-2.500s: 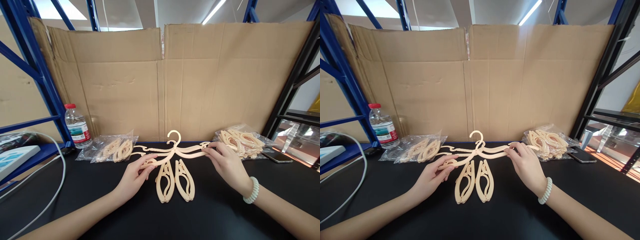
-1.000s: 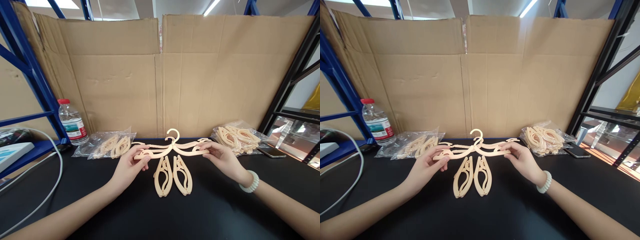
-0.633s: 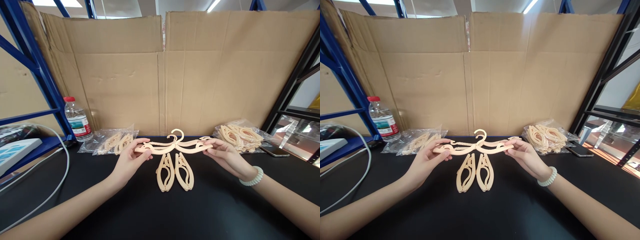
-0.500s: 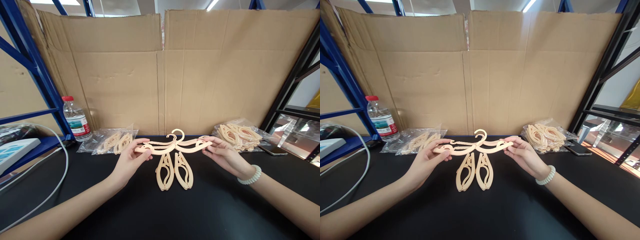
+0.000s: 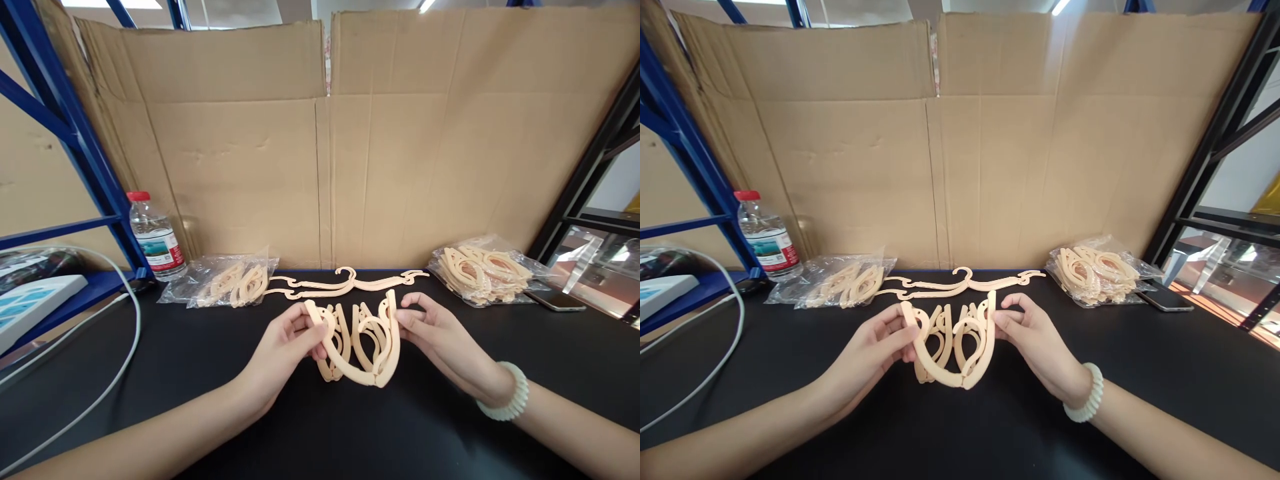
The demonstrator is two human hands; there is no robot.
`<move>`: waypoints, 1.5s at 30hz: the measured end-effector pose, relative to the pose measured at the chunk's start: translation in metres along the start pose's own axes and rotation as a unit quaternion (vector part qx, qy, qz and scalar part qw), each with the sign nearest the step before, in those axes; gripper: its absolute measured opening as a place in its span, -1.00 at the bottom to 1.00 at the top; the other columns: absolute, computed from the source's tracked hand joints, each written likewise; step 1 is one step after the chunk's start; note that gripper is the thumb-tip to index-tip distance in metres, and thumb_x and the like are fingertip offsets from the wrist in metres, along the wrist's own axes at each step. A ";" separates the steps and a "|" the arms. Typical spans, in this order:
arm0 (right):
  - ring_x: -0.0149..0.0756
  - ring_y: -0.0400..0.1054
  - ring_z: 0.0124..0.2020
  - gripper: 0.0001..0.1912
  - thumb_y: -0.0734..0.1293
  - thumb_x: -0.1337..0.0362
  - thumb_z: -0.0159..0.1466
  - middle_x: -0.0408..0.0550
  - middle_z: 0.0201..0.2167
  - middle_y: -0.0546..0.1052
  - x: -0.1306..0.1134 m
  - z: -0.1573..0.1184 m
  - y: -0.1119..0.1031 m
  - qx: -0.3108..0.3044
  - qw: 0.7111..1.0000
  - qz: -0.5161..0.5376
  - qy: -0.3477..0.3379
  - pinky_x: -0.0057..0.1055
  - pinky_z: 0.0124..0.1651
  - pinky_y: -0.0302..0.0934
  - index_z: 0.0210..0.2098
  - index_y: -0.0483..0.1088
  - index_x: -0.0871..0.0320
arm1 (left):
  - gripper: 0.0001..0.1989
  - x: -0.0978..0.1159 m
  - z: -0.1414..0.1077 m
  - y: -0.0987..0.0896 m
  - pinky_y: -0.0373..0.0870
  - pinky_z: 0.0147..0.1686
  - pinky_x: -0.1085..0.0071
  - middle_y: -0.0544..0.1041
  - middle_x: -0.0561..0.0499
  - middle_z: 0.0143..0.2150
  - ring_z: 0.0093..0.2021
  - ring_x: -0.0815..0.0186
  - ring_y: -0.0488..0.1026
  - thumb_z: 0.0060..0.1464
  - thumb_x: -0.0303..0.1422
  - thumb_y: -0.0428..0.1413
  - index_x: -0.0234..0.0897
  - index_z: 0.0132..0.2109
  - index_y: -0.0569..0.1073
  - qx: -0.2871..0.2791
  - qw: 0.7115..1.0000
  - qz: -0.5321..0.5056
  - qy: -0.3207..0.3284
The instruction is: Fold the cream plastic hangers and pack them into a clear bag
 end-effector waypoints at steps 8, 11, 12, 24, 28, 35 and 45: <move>-0.27 0.34 -0.06 -0.71 0.31 0.19 0.30 -0.02 -0.06 0.40 -0.004 -0.024 0.050 -0.212 0.965 -0.148 -0.034 -0.26 0.03 0.28 0.01 0.37 0.04 | -0.74 -0.010 -0.004 0.008 0.32 -0.44 0.48 0.41 0.07 -0.46 -0.49 0.43 0.32 0.04 -0.25 0.23 -0.34 -0.20 0.43 -0.012 1.000 -0.012 -0.025; -0.22 0.31 0.01 -0.60 0.29 0.19 0.31 0.00 0.06 0.29 -0.005 -0.030 0.055 -0.250 0.950 -0.183 -0.037 -0.20 0.05 0.29 0.14 0.33 -0.05 | -0.74 -0.007 -0.005 0.006 0.33 -0.43 0.48 0.42 0.07 -0.44 -0.48 0.44 0.32 0.03 -0.23 0.24 -0.32 -0.23 0.44 -0.002 1.000 -0.006 -0.017; -0.20 0.29 0.03 -0.57 0.29 0.19 0.31 0.00 0.09 0.27 -0.005 -0.031 0.056 -0.255 0.948 -0.189 -0.034 -0.19 0.06 0.30 0.17 0.30 -0.08 | -0.74 -0.006 -0.005 0.006 0.34 -0.42 0.48 0.42 0.07 -0.44 -0.48 0.44 0.33 0.02 -0.22 0.24 -0.31 -0.24 0.44 0.001 1.000 -0.003 -0.014; -0.16 0.25 0.11 -0.39 0.37 0.30 0.23 -0.03 0.24 0.10 0.001 -0.035 0.055 -0.250 0.949 -0.187 -0.030 -0.26 0.02 0.39 0.24 0.20 -0.18 | -0.77 0.004 -0.011 0.012 0.39 -0.41 0.45 0.49 0.00 -0.33 -0.39 0.36 0.41 0.08 -0.21 0.19 -0.28 -0.21 0.45 -0.026 0.997 0.063 0.033; -0.31 0.40 -0.09 -0.39 0.38 0.37 0.22 0.00 0.15 0.20 0.001 -0.036 0.060 -0.282 0.947 -0.151 -0.018 -0.26 -0.02 0.40 0.21 0.21 -0.12 | -0.75 0.000 -0.011 0.016 0.41 -0.38 0.41 0.48 0.02 -0.37 -0.40 0.34 0.43 0.10 -0.17 0.16 -0.28 -0.22 0.41 -0.050 0.997 0.052 0.013; -0.22 0.34 0.05 -0.45 0.33 0.37 0.26 0.03 0.17 0.26 -0.006 -0.036 0.059 -0.280 0.946 -0.151 -0.054 -0.15 0.06 0.35 0.19 0.16 -0.07 | -0.71 -0.003 -0.010 0.013 0.42 -0.42 0.42 0.49 0.00 -0.33 -0.41 0.33 0.47 0.05 -0.17 0.20 -0.29 -0.21 0.42 -0.027 0.999 0.047 0.001; -0.04 0.19 0.23 -0.16 0.42 0.36 0.16 0.01 0.31 0.17 -0.007 -0.041 0.056 -0.270 0.902 -0.311 -0.125 -0.09 0.17 0.25 0.32 0.02 -0.16 | -0.66 -0.009 -0.011 0.012 0.42 -0.54 0.47 0.43 0.07 -0.44 -0.47 0.33 0.45 -0.01 -0.17 0.24 -0.27 -0.17 0.39 -0.021 0.997 0.067 -0.011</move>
Point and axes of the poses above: each hand's wrist, its own z-axis towards the middle knuckle, its own y-axis out of the palm, x = y × z, the point moved 7 cm from there along z, towards the middle knuckle
